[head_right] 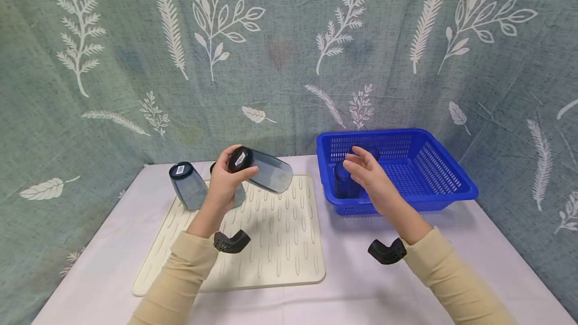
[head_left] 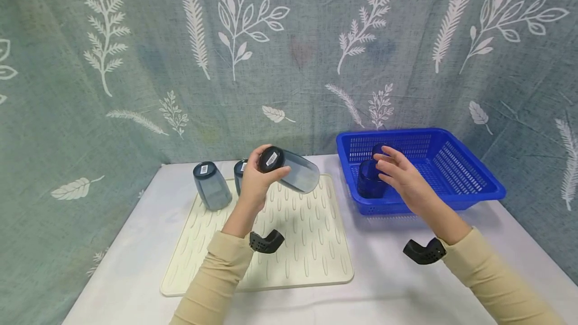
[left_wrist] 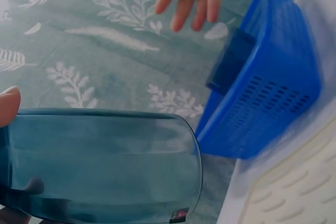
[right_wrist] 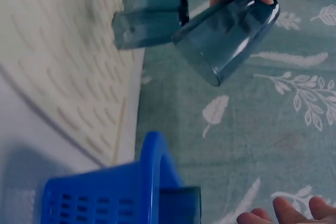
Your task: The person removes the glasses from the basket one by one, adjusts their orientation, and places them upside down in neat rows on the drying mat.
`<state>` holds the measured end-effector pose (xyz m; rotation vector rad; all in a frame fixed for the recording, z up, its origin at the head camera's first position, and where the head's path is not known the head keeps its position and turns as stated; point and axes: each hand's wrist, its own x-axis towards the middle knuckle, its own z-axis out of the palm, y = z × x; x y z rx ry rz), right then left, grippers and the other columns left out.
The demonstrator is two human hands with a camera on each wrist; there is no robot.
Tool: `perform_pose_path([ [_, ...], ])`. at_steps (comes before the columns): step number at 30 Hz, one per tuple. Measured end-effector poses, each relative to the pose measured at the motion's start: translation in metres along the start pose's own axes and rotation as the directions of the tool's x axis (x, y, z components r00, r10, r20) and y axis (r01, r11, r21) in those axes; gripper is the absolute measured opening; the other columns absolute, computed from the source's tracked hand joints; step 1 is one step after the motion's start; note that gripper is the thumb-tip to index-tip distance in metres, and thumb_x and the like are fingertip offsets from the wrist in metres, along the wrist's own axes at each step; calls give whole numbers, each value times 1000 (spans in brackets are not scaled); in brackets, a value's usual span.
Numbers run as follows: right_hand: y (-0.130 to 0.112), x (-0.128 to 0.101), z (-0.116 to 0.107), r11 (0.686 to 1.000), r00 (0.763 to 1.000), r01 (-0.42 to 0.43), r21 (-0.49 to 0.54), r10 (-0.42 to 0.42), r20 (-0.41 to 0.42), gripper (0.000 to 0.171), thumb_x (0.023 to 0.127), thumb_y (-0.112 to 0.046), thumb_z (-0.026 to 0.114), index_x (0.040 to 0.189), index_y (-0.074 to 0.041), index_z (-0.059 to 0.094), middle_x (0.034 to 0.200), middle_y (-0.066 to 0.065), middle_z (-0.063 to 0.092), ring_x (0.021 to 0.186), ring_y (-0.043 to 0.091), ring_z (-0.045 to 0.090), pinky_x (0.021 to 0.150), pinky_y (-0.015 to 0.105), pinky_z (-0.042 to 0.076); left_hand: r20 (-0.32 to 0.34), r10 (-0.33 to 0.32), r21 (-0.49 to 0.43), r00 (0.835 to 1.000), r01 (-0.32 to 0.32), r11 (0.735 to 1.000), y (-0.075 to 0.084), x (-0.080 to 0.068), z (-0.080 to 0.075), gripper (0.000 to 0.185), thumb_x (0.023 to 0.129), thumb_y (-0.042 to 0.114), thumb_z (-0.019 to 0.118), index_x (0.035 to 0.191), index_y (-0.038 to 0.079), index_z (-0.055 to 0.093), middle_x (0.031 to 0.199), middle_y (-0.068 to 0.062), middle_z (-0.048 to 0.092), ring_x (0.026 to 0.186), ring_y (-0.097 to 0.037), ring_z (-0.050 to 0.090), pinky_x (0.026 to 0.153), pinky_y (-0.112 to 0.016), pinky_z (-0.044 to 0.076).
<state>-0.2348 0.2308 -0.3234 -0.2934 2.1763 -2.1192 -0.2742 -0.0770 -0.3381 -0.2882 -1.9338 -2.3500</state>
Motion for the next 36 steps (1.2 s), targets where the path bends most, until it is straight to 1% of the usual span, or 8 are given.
perform_pose_path([
  [3,0,0,-7,992,1000,10,-124,-13,-19,74,94,-28,50,147,-5,3,148,21,15,136,37,15,109,56,11,-7,-28,67,1000,28,997,0,4,0,67,76,-3,69,133,13,39,130,-8,43,116,-21,48,90,-31,46],
  [6,2,1,-13,977,999,6,-213,-15,-42,75,93,-27,53,147,-5,4,149,20,15,136,38,15,107,59,11,-14,-36,115,999,37,993,-1,8,0,68,75,0,71,134,14,40,130,-9,44,116,-23,48,93,-38,44],
  [13,5,4,-21,955,997,-24,-296,3,-71,79,91,-28,56,147,-6,6,150,20,14,135,41,14,105,61,16,-22,-36,204,999,39,978,-6,15,-3,70,72,3,75,132,14,41,130,-10,46,115,-24,49,94,-41,44],
  [17,7,5,-25,936,996,-42,-351,11,-88,82,89,-30,58,147,-7,5,150,20,13,135,41,14,104,62,18,-29,-58,258,998,63,964,-6,19,-4,72,72,7,76,134,14,41,131,-9,45,117,-25,47,95,-42,43],
  [19,8,5,-27,920,995,-53,-389,15,-99,84,88,-31,60,148,-8,5,150,20,13,135,41,15,103,62,20,-30,-72,278,997,78,957,-7,21,-3,71,71,7,77,133,15,42,131,-9,45,118,-25,46,96,-43,42],
  [25,16,9,-31,842,992,-71,-534,4,-126,92,82,-34,67,147,-7,8,149,22,16,132,44,20,102,60,24,-13,-95,344,995,94,934,-9,29,-2,71,71,7,77,133,13,43,131,-11,46,118,-28,46,96,-45,41],
  [29,23,12,-32,815,990,-81,-573,0,-141,94,80,-34,69,146,-5,10,148,24,17,131,46,22,101,61,26,-3,-107,376,994,101,921,-13,32,-2,72,71,9,77,133,14,42,132,-11,45,119,-29,46,96,-45,42],
  [36,36,17,-37,807,984,-123,-578,25,-175,94,80,-34,70,146,-3,10,146,25,19,131,44,23,99,60,30,-8,-120,452,993,111,885,-20,34,-3,72,70,13,79,132,19,43,133,-11,43,118,-29,47,94,-44,43],
])
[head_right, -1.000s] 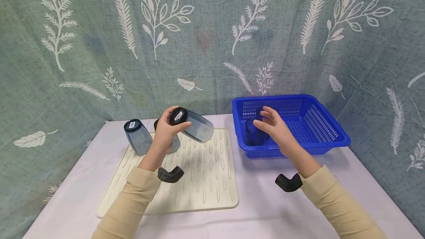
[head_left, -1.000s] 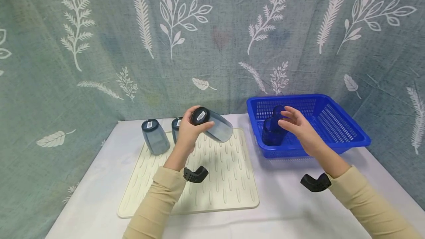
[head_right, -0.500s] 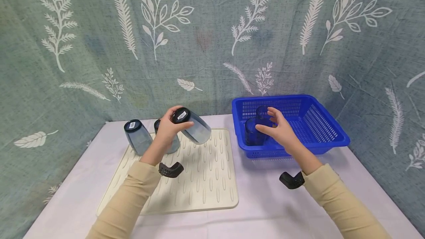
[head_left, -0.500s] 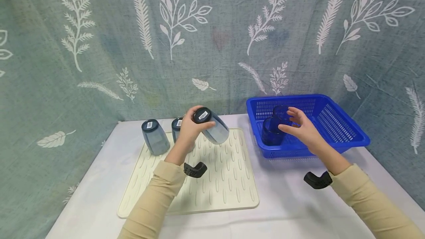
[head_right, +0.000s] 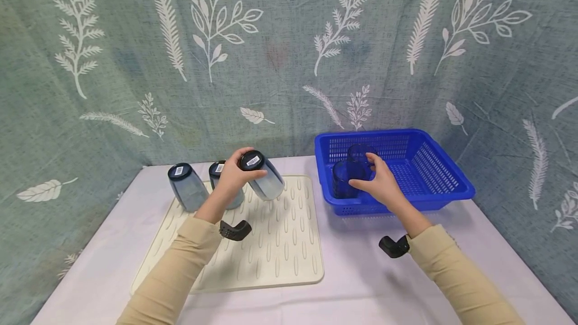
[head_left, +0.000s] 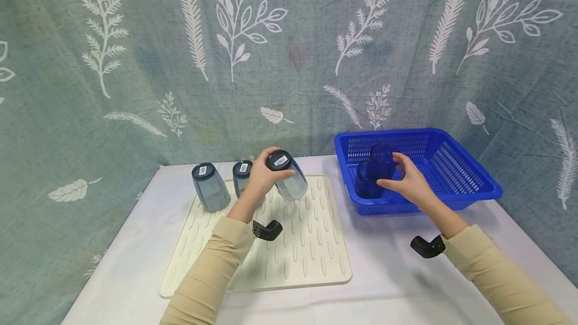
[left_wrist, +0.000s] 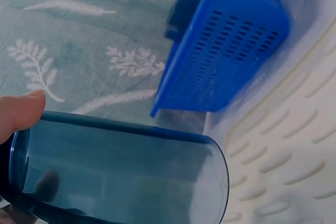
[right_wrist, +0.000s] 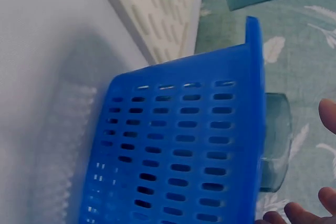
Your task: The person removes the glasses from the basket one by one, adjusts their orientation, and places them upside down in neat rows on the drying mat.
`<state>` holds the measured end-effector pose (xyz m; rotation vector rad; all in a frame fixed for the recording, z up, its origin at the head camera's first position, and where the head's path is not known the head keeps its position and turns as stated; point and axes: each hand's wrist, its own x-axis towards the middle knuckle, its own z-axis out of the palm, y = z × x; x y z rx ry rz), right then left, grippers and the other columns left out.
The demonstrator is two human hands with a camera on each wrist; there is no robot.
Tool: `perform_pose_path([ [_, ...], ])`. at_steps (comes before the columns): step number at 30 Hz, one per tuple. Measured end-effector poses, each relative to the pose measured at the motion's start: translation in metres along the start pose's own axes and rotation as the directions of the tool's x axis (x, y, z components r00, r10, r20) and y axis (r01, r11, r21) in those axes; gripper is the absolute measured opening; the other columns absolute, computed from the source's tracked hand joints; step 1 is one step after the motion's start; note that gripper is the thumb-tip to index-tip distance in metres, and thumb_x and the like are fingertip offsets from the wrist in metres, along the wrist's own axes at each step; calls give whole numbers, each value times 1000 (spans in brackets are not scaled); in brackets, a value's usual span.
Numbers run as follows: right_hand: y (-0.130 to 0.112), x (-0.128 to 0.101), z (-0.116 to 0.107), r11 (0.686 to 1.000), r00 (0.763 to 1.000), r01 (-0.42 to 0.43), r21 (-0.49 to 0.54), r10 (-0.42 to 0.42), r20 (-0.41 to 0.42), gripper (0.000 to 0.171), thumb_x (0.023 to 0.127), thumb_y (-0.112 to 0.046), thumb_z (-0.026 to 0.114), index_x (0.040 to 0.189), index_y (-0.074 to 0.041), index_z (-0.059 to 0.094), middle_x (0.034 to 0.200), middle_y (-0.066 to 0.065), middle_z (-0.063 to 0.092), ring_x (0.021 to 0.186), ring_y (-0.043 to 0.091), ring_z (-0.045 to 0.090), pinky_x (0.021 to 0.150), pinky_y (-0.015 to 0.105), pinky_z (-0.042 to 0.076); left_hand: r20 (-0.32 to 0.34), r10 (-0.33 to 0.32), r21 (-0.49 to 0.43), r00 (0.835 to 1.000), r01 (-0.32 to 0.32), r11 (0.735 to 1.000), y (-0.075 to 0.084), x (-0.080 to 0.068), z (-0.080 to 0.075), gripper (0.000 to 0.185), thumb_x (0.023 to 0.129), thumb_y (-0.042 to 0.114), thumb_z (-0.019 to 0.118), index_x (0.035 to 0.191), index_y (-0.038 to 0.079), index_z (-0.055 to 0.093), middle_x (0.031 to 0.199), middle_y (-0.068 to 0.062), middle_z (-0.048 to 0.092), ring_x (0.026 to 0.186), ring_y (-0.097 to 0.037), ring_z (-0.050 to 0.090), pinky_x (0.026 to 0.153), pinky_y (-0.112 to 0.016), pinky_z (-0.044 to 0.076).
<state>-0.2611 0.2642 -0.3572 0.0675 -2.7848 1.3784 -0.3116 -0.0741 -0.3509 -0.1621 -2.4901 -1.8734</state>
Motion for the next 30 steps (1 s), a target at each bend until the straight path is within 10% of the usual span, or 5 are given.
perform_pose_path([
  [30,11,6,19,997,997,-71,43,71,14,97,79,-31,72,146,-3,8,146,25,18,130,43,26,97,56,36,4,-36,90,999,36,995,-27,24,22,75,68,12,80,134,14,43,133,-15,45,119,-32,46,94,-46,43],
])
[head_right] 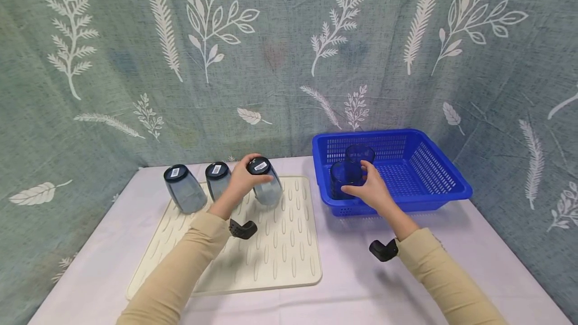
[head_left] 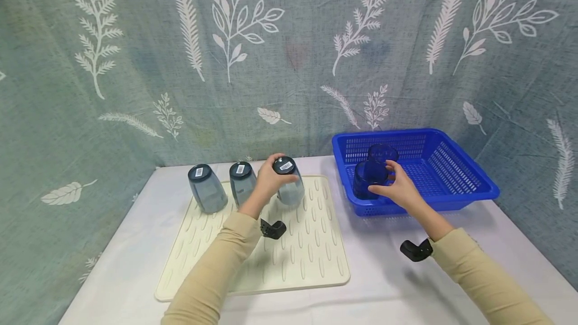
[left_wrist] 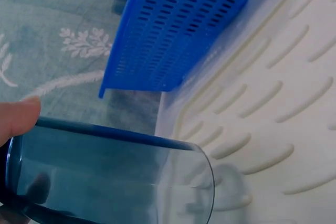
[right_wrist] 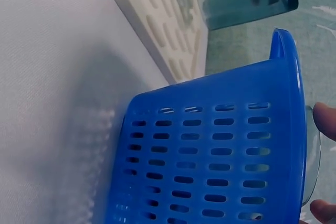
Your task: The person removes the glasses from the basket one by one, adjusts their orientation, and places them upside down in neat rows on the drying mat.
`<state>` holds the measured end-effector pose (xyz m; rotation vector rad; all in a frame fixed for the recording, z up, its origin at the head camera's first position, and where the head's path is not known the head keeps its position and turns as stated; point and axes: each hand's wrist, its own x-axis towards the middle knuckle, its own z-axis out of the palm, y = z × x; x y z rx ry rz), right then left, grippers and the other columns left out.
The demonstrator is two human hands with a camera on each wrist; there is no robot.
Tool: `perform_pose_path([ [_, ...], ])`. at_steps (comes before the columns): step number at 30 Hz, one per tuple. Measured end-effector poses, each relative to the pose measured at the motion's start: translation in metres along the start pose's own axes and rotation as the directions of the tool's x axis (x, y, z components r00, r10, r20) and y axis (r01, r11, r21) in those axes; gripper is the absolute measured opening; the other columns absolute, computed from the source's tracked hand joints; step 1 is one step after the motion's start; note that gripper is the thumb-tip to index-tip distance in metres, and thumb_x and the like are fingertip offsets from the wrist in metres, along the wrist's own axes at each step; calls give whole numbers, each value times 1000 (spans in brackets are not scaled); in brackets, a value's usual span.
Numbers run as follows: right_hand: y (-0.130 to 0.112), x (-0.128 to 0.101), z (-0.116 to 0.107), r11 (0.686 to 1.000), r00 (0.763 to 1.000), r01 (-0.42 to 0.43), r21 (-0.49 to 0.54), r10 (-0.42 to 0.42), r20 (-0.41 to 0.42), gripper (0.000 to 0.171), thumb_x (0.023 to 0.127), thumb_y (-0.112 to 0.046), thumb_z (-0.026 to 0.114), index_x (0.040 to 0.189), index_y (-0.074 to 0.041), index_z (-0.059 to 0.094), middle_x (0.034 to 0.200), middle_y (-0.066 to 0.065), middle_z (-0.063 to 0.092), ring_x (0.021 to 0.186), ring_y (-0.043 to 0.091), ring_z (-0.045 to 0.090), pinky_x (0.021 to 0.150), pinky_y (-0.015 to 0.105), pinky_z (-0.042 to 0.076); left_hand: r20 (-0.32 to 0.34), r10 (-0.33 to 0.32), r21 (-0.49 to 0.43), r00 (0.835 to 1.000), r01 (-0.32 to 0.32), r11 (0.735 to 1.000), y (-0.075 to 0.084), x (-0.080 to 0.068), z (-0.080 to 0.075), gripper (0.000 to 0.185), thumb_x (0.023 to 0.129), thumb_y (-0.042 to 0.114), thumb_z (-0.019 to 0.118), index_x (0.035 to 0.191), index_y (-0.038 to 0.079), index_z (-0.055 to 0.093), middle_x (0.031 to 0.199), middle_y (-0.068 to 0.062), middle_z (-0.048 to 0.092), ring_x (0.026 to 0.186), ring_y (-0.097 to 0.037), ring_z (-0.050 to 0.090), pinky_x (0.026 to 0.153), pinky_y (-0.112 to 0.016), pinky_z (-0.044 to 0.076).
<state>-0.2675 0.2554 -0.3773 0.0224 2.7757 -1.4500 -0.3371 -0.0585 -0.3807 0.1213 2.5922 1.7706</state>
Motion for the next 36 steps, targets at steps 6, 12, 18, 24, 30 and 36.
perform_pose_path([
  [6,-1,4,4,1000,1000,-12,-20,12,4,97,78,-29,72,145,-1,7,146,26,18,129,44,26,98,57,33,-23,-1,-1,1000,1,1000,-6,3,5,73,68,12,80,132,12,46,132,-15,46,119,-32,46,96,-46,41],
  [12,-2,9,6,998,999,-33,-52,33,6,98,78,-30,72,145,-1,7,147,26,18,131,45,22,102,59,27,-7,15,6,1000,-15,1000,-12,4,9,72,67,10,80,131,11,46,131,-17,48,117,-32,48,94,-45,43],
  [18,-2,11,7,998,999,-36,-58,36,-1,98,77,-29,72,145,0,8,146,27,19,132,45,21,103,59,26,-10,6,2,1000,-6,1000,-13,5,10,73,68,11,79,132,12,45,132,-17,47,117,-32,48,92,-45,44],
  [24,-3,13,7,997,998,-58,-57,58,2,99,77,-30,73,145,0,7,147,27,17,132,45,20,104,59,24,4,-8,-5,1000,8,1000,-14,10,13,74,70,12,79,134,15,43,132,-16,47,117,-32,48,93,-45,44],
  [30,-3,15,7,995,997,-74,-69,74,8,100,77,-30,72,145,-1,5,148,26,13,133,45,19,103,60,24,32,18,22,999,-19,1000,-18,13,17,77,72,14,78,138,16,39,132,-16,46,117,-31,49,92,-45,44],
  [36,-3,17,8,995,996,-84,-50,84,9,100,77,-30,72,145,0,5,148,26,13,133,45,19,103,60,24,66,24,40,998,-27,999,-23,13,16,78,73,18,78,139,19,35,136,-15,43,119,-32,47,93,-45,43],
])
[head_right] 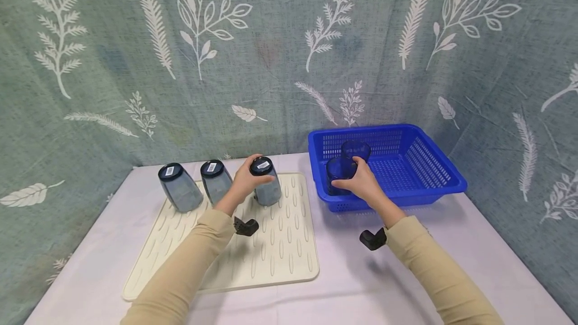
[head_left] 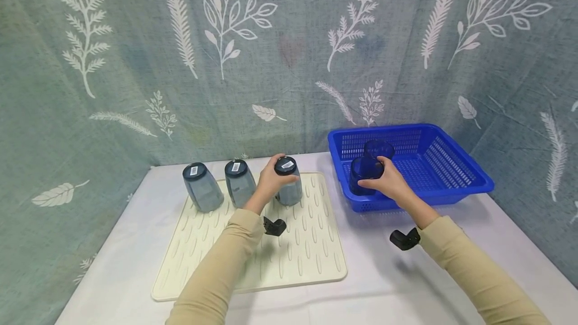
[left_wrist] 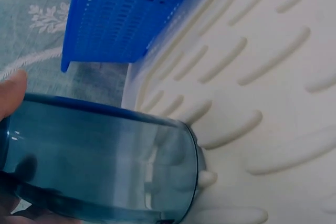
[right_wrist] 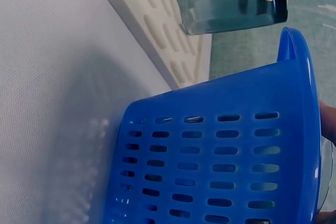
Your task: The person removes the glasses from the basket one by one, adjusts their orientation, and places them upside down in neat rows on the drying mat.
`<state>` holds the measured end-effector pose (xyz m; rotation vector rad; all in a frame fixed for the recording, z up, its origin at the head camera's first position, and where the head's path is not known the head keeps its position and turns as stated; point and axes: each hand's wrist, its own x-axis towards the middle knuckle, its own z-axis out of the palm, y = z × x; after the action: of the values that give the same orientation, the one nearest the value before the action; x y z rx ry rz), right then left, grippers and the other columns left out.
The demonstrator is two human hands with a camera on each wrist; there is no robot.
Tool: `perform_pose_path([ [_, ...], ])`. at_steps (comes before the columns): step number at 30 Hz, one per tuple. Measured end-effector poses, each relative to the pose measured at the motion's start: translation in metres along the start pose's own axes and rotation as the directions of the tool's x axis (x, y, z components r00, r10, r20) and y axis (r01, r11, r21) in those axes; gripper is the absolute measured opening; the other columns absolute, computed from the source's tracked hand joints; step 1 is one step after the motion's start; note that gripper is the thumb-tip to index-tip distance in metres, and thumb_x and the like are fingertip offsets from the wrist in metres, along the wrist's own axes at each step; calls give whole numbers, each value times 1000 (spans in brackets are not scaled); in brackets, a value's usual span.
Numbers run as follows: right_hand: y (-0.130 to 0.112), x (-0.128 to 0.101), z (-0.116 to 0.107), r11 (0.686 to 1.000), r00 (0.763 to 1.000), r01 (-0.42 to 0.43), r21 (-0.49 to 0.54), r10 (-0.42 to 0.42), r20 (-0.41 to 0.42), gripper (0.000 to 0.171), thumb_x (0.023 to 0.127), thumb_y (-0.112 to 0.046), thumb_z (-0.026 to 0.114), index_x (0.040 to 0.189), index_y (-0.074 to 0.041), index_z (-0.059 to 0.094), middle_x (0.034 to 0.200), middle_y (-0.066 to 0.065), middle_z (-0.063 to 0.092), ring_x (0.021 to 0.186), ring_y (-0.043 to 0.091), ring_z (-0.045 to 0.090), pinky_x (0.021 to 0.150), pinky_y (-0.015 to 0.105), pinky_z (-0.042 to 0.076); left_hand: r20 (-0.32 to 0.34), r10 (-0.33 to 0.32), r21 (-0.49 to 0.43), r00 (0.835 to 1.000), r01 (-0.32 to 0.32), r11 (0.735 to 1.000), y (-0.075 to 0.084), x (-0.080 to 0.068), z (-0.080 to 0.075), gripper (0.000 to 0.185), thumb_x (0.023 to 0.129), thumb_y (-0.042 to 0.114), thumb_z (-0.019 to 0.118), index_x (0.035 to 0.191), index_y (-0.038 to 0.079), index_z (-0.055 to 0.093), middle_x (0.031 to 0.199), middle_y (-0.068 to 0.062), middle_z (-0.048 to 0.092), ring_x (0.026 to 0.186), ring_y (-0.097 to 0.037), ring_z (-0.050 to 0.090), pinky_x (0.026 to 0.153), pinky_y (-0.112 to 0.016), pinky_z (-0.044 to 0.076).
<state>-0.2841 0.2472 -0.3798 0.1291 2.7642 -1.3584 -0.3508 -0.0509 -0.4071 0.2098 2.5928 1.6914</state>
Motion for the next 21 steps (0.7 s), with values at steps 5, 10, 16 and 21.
perform_pose_path([
  [5,-1,1,1,1000,1000,-10,25,10,-17,100,77,-30,72,145,1,5,147,27,15,133,44,20,104,58,25,11,-3,16,1000,3,1000,-3,1,-2,80,73,22,78,140,22,33,137,-15,41,120,-32,46,94,-46,42],
  [10,0,2,2,999,999,-11,32,12,-30,102,76,-33,73,144,2,6,146,28,17,132,44,23,103,57,27,5,4,9,1000,-4,1000,-5,2,-1,80,73,22,78,140,24,34,137,-14,42,121,-32,45,94,-47,42],
  [16,0,5,3,999,999,-39,11,39,-30,103,75,-36,73,144,2,6,144,29,20,130,44,25,102,56,29,4,9,-3,1000,-9,1000,-5,2,1,82,73,23,78,141,24,32,139,-13,40,122,-32,43,95,-47,41],
  [21,0,7,4,998,998,-67,-4,67,-9,106,75,-39,72,144,1,2,145,30,17,130,45,24,102,57,29,4,-3,5,1000,3,1000,-5,2,1,87,74,26,77,144,19,26,142,-14,35,126,-32,39,99,-48,38],
])
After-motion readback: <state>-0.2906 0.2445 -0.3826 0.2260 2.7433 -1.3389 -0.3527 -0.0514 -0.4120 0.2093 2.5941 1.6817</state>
